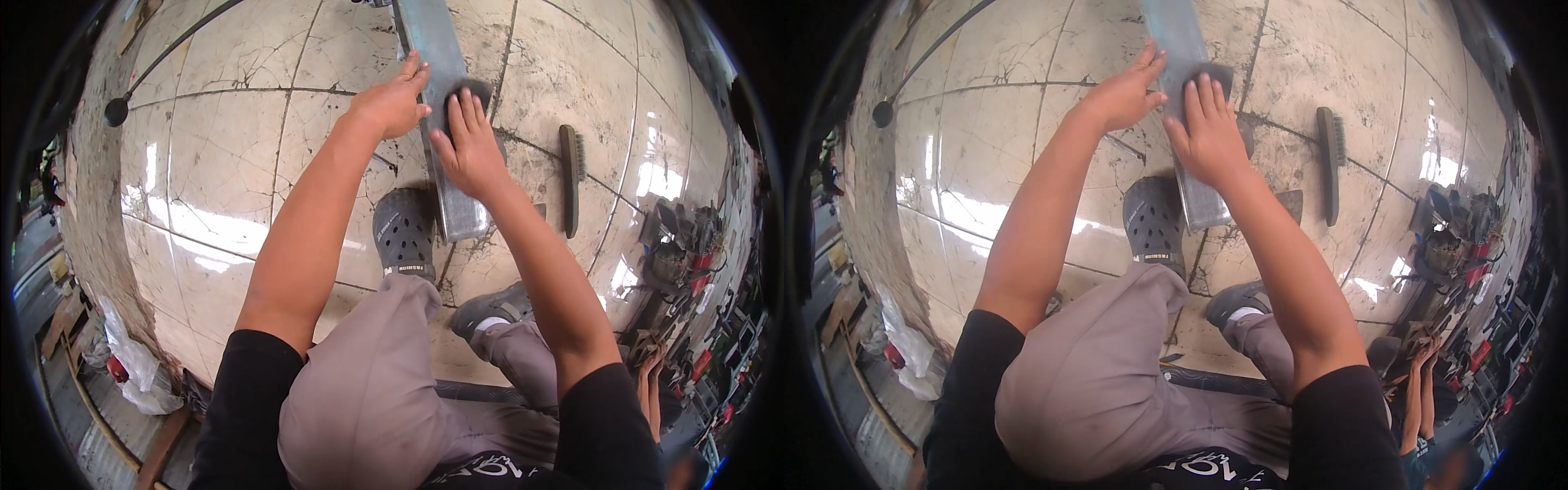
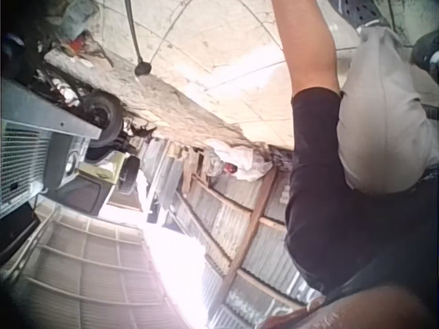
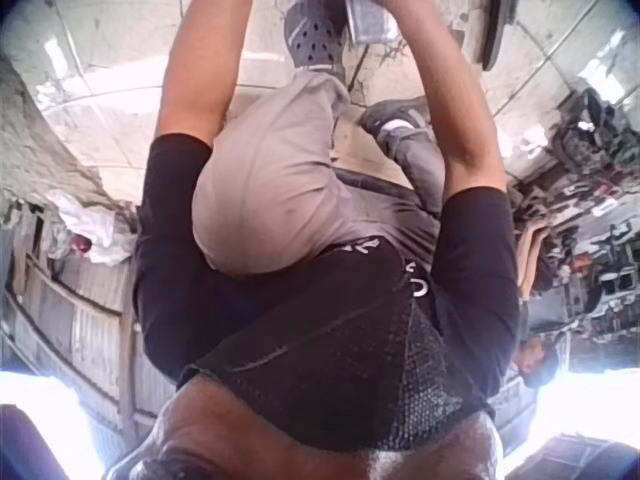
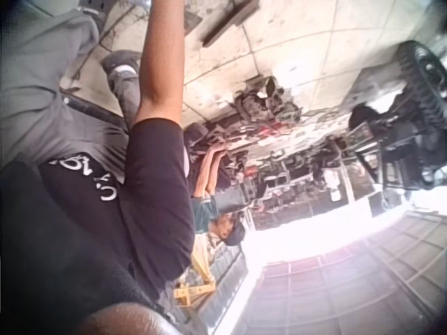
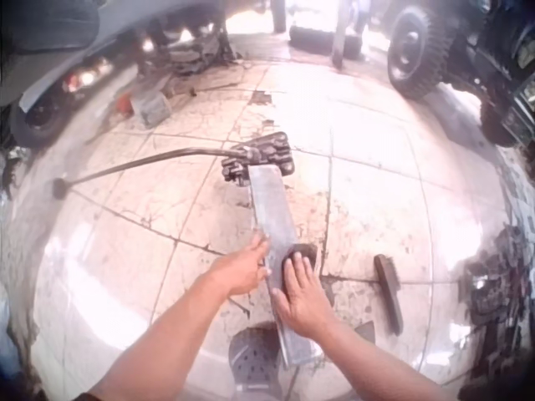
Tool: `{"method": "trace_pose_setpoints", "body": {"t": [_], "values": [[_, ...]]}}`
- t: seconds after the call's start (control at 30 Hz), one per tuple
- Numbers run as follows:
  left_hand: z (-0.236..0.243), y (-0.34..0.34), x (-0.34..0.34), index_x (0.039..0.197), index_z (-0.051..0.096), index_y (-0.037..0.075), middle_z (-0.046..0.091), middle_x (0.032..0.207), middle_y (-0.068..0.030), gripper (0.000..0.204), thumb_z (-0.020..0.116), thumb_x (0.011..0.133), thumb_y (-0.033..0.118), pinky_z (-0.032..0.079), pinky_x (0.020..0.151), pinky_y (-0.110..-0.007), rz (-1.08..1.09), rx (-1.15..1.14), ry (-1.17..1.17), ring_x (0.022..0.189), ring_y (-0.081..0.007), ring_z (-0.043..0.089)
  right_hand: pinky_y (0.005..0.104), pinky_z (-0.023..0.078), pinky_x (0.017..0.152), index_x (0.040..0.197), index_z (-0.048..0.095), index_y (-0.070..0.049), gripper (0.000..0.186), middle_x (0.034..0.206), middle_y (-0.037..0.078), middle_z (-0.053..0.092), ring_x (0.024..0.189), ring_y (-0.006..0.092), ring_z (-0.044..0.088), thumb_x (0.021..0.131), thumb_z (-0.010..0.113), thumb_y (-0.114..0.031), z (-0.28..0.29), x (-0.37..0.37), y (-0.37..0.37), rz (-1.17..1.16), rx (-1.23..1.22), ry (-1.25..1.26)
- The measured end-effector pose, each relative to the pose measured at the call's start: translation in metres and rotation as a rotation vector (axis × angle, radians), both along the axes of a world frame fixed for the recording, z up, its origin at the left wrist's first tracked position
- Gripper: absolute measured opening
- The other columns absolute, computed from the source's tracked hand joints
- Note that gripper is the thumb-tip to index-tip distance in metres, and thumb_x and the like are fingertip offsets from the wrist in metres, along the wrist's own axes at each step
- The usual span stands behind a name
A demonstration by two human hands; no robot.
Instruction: The person sits on the floor and sharpens a long, curved metal blade using a handheld sharpening stone. They repeatedly rub the stone along the blade's edge and periodically brush the surface with a wire brush to remove debris.
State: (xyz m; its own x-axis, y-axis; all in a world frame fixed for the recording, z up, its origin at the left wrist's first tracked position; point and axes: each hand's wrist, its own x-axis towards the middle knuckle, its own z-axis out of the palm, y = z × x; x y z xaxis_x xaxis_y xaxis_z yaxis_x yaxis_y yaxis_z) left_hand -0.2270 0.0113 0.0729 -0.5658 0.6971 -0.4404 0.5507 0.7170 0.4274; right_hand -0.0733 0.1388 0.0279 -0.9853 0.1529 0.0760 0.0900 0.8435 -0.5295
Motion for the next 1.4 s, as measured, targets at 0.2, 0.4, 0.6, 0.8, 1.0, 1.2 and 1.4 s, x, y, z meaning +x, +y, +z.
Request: {"method": "trace_pose_setpoints", "body": {"t": [0.2,0.4,0.6,0.8,1.0,1.2,1.4], "values": [[0.004,-0.009,0.006,0.158,0.023,0.013,0.007,0.168,-0.0027,0.068,0.055,0.100,0.028,0.037,0.117,-0.044,0.035,-0.030,-0.016,0.145,-0.0288,0.036,0.0574,0.022,0.118,0.150,0.035,0.003,0.071,0.158,0.027,0.029,0.147,0.0458,0.026,0.098,0.052,-0.042,0.024,0.125,-0.031,0.192,0.021,-0.228],[0.001,0.000,0.002,0.158,0.024,0.014,0.007,0.168,-0.0031,0.068,0.055,0.100,0.028,0.037,0.117,-0.043,0.029,0.038,-0.019,0.145,-0.0282,0.036,0.0564,0.023,0.118,0.150,0.036,0.002,0.067,0.158,0.026,0.029,0.147,0.0440,0.027,0.100,0.049,-0.040,-0.001,0.009,0.000,0.035,0.059,-0.016],[0.004,-0.009,0.002,0.158,0.024,0.014,0.006,0.168,-0.0037,0.069,0.056,0.099,0.028,0.035,0.118,-0.043,0.036,-0.008,-0.015,0.147,-0.0274,0.033,0.0565,0.025,0.117,0.150,0.036,0.003,0.068,0.158,0.027,0.029,0.146,0.0458,0.028,0.100,0.049,-0.041,0.005,0.045,-0.012,0.107,0.036,-0.059],[0.003,-0.011,0.005,0.158,0.024,0.013,0.006,0.168,-0.0040,0.067,0.054,0.099,0.025,0.035,0.118,-0.043,0.084,-0.011,-0.083,0.147,-0.0284,0.032,0.0569,0.027,0.116,0.150,0.036,0.003,0.069,0.158,0.028,0.029,0.145,0.0476,0.029,0.098,0.052,-0.040,0.010,0.102,-0.022,0.140,0.001,-0.133],[0.003,0.003,0.006,0.158,0.024,0.012,0.006,0.168,-0.0055,0.068,0.054,0.097,0.023,0.036,0.117,-0.043,0.073,0.034,-0.027,0.146,-0.0302,0.034,0.0570,0.028,0.115,0.149,0.037,0.004,0.066,0.156,0.029,0.032,0.143,0.0482,0.031,0.099,0.051,-0.037,-0.003,-0.012,0.006,0.003,0.043,0.046],[0.006,-0.010,0.010,0.158,0.025,0.012,0.007,0.168,-0.0047,0.068,0.053,0.097,0.021,0.035,0.117,-0.043,0.131,0.022,-0.096,0.147,-0.0303,0.034,0.0563,0.020,0.119,0.150,0.036,0.003,0.072,0.158,0.026,0.030,0.147,0.0451,0.027,0.097,0.053,-0.044,0.011,0.102,-0.022,0.222,0.033,-0.164],[0.003,-0.008,0.012,0.159,0.024,0.013,0.007,0.168,-0.0037,0.069,0.053,0.096,0.021,0.036,0.117,-0.042,0.131,0.060,-0.069,0.146,-0.0297,0.036,0.0540,0.020,0.120,0.149,0.038,0.002,0.069,0.159,0.024,0.030,0.148,0.0421,0.026,0.098,0.051,-0.043,0.011,0.059,-0.014,0.168,0.045,-0.099]]}}
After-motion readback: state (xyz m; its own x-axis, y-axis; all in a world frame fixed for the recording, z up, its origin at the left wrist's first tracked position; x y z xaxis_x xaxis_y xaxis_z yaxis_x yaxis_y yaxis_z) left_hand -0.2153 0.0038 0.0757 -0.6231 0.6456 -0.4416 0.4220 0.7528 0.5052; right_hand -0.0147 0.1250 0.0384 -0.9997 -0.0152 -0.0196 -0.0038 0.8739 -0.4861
